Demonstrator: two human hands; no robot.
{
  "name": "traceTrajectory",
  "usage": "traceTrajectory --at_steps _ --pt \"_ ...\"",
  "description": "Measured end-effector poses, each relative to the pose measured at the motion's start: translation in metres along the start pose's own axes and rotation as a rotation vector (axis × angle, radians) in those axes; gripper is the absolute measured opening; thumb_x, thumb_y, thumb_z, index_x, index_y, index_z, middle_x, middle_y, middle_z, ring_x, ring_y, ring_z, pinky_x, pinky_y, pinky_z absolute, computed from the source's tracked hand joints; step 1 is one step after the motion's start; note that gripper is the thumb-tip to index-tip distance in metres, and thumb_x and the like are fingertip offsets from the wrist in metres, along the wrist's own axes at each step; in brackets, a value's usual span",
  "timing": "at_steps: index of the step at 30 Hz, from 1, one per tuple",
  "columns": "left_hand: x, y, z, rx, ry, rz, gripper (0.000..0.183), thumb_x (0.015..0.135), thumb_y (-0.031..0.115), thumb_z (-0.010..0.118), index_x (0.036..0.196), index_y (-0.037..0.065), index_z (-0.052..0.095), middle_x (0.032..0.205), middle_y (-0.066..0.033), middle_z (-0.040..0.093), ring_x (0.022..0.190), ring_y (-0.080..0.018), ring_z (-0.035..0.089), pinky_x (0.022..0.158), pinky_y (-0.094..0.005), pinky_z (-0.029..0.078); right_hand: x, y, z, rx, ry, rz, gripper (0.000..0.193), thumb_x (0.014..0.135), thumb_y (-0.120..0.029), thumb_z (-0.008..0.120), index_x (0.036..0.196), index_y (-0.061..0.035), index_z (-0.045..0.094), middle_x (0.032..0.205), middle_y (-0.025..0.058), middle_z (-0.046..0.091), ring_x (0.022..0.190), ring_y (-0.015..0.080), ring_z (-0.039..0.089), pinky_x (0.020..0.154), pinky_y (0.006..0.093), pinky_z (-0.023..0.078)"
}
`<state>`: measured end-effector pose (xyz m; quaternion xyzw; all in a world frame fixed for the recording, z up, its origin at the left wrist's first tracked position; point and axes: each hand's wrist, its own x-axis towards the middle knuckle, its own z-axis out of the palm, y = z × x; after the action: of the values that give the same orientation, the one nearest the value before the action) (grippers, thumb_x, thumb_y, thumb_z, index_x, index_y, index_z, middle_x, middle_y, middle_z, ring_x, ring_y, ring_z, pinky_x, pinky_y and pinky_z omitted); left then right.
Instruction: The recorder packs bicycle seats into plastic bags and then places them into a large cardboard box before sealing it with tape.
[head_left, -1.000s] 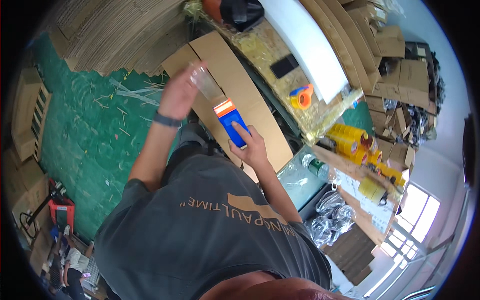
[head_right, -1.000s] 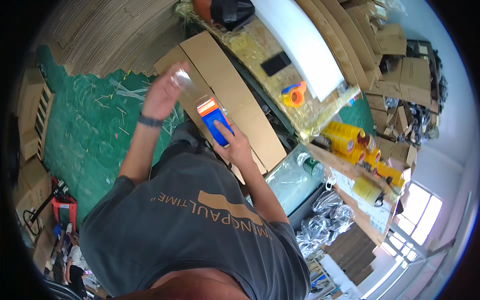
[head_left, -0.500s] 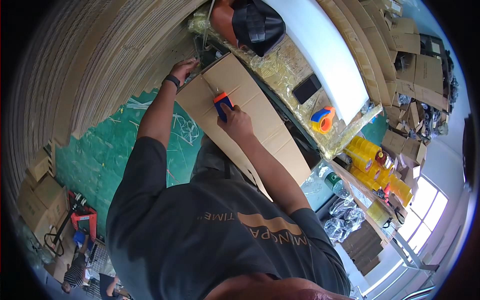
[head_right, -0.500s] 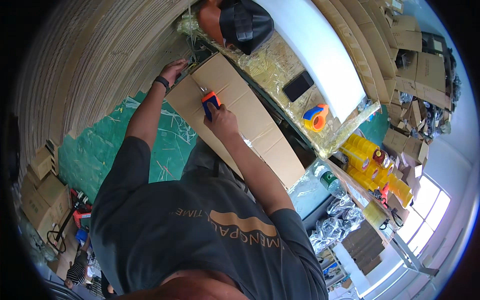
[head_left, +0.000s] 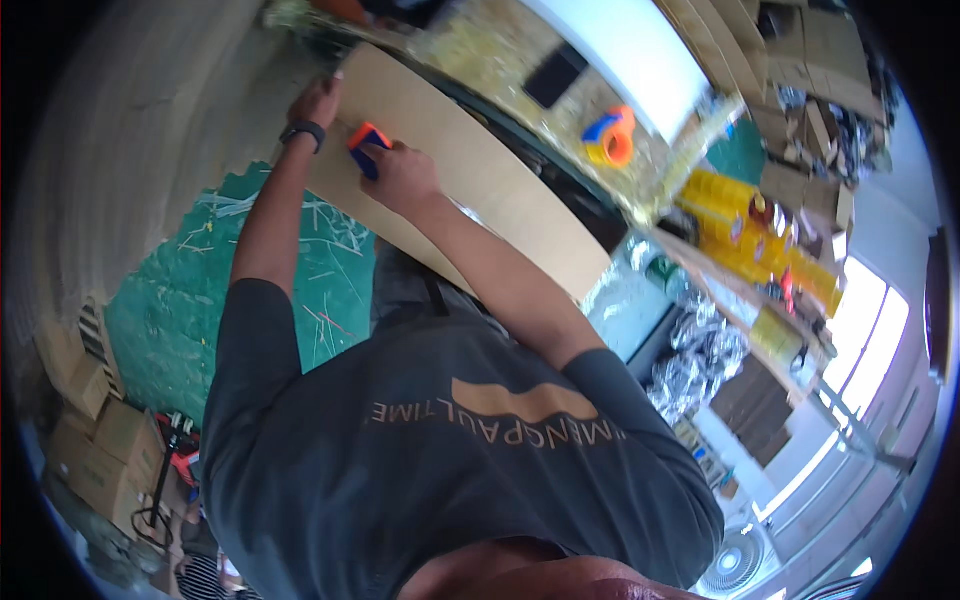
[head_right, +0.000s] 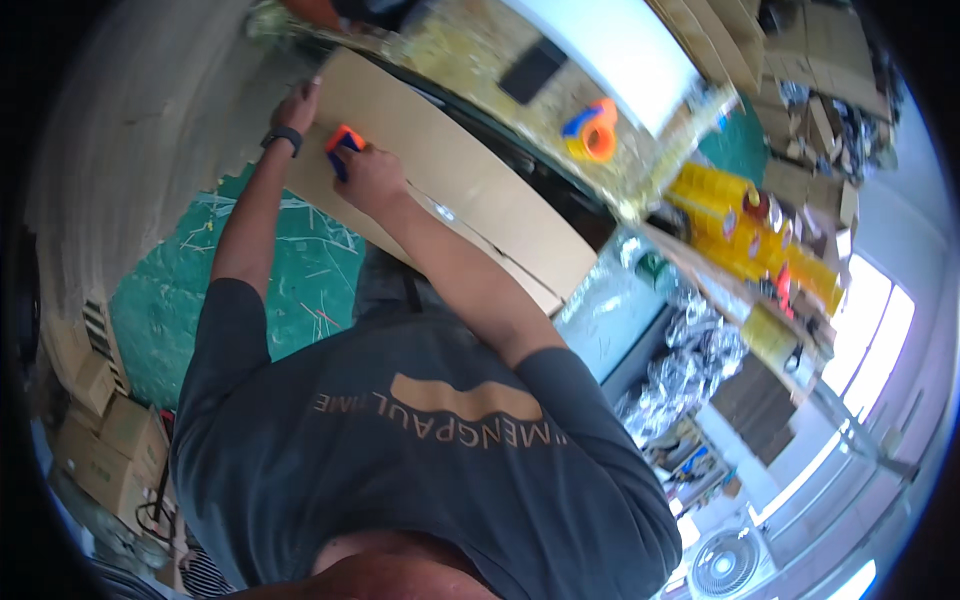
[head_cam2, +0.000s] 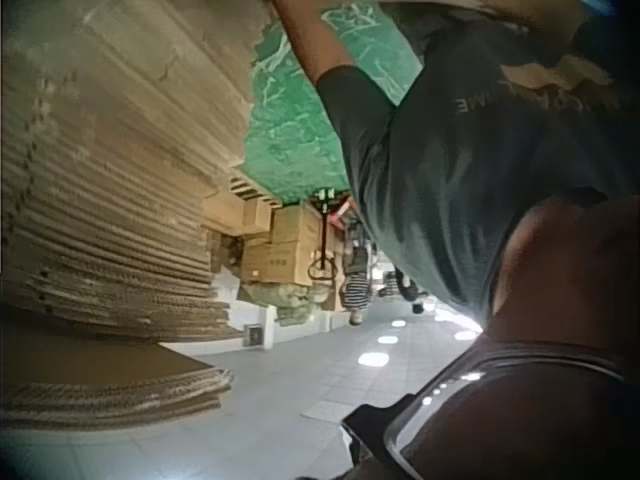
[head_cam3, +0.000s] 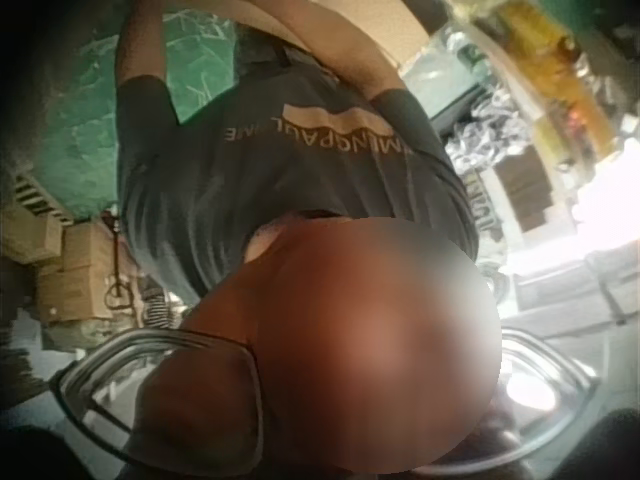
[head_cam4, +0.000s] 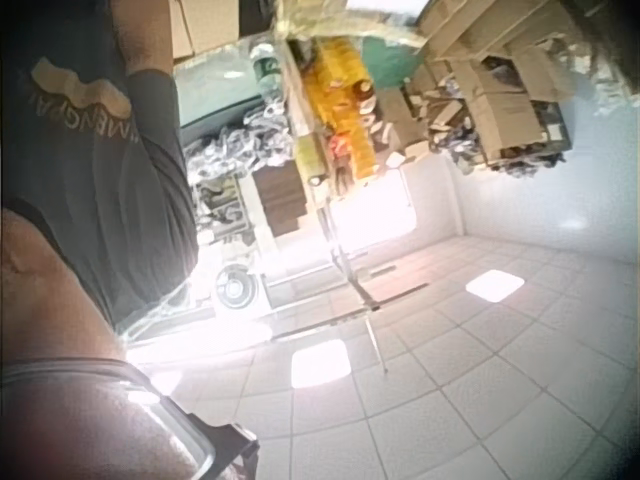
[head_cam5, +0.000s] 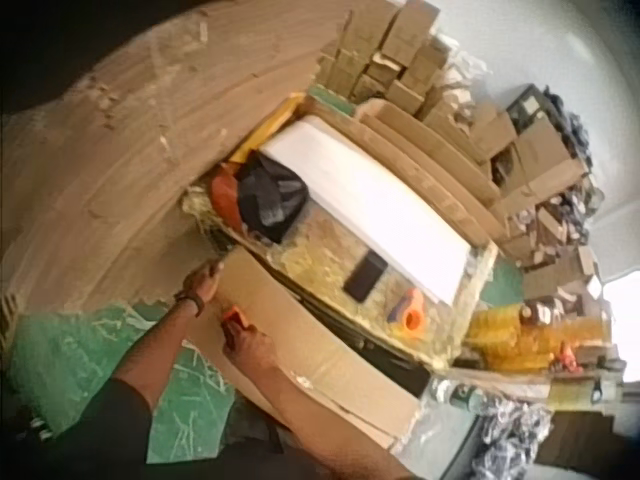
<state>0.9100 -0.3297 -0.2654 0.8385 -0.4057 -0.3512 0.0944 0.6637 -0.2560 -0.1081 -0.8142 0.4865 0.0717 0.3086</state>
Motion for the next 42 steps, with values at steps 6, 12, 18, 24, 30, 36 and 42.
traceTrajectory --at_steps 6,12,18,24,30,36,42 --pt "-0.095 0.005 0.074 0.407 0.793 0.292 0.084 0.106 0.065 0.050 0.166 0.007 0.042 0.175 -0.0171 0.037 0.164 -0.0334 0.030 0.130 -0.0683 0.019 -0.111 0.084 -0.009 0.090 0.047 -0.142 0.059 0.088 -0.039 0.076 0.145 -0.0232 0.069 0.109 0.0201 0.073 0.094 0.0411 0.076 0.086 0.0515 0.064" --pt "-0.277 0.146 0.223 0.576 0.276 0.596 0.085 0.103 0.056 0.058 0.166 0.002 0.040 0.177 -0.0162 0.035 0.166 -0.0347 0.024 0.131 -0.0655 0.017 -0.319 0.283 -0.019 0.134 -0.027 0.033 0.061 0.085 -0.032 0.082 0.144 -0.0242 0.069 0.107 0.0194 0.071 0.093 0.0416 0.075 0.084 0.0520 0.063" --pt "-0.380 0.208 0.330 0.389 0.101 0.835 0.083 0.101 0.054 0.063 0.166 0.007 0.042 0.176 -0.0160 0.034 0.165 -0.0347 0.025 0.132 -0.0626 0.017 -0.442 0.391 -0.021 0.006 -0.076 0.068 0.061 0.086 -0.031 0.084 0.144 -0.0260 0.070 0.104 0.0164 0.070 0.086 0.0383 0.075 0.079 0.0481 0.063" --pt "-0.383 0.215 0.340 0.413 0.073 0.857 0.081 0.102 0.054 0.061 0.167 0.009 0.041 0.177 -0.0157 0.032 0.165 -0.0353 0.023 0.133 -0.0621 0.015 -0.435 0.391 -0.028 -0.011 -0.094 0.067 0.051 0.088 -0.033 0.083 0.137 -0.0235 0.074 0.098 0.0154 0.068 0.080 0.0363 0.074 0.076 0.0458 0.063" --pt "-0.388 0.213 0.332 0.472 0.078 0.796 0.080 0.104 0.053 0.059 0.167 0.007 0.040 0.178 -0.0166 0.030 0.166 -0.0358 0.022 0.133 -0.0630 0.014 -0.434 0.378 -0.013 0.088 -0.028 0.036 0.052 0.089 -0.035 0.083 0.140 -0.0250 0.073 0.100 0.0147 0.068 0.086 0.0356 0.075 0.077 0.0455 0.064" --pt "-0.400 0.201 0.352 0.467 -0.008 0.901 0.081 0.104 0.051 0.059 0.167 0.005 0.039 0.178 -0.0186 0.030 0.167 -0.0354 0.021 0.133 -0.0634 0.013 -0.415 0.362 0.018 0.194 0.032 -0.006 0.056 0.090 -0.035 0.082 0.143 -0.0251 0.070 0.106 0.0141 0.068 0.096 0.0339 0.073 0.083 0.0441 0.063" --pt "-0.402 0.197 0.359 0.560 0.010 0.894 0.082 0.103 0.052 0.059 0.167 0.004 0.040 0.178 -0.0189 0.029 0.167 -0.0374 0.020 0.133 -0.0641 0.012 -0.483 0.416 0.014 0.119 -0.144 0.096 0.060 0.091 -0.037 0.081 0.149 -0.0289 0.066 0.107 0.0140 0.068 0.098 0.0333 0.073 0.083 0.0454 0.062"
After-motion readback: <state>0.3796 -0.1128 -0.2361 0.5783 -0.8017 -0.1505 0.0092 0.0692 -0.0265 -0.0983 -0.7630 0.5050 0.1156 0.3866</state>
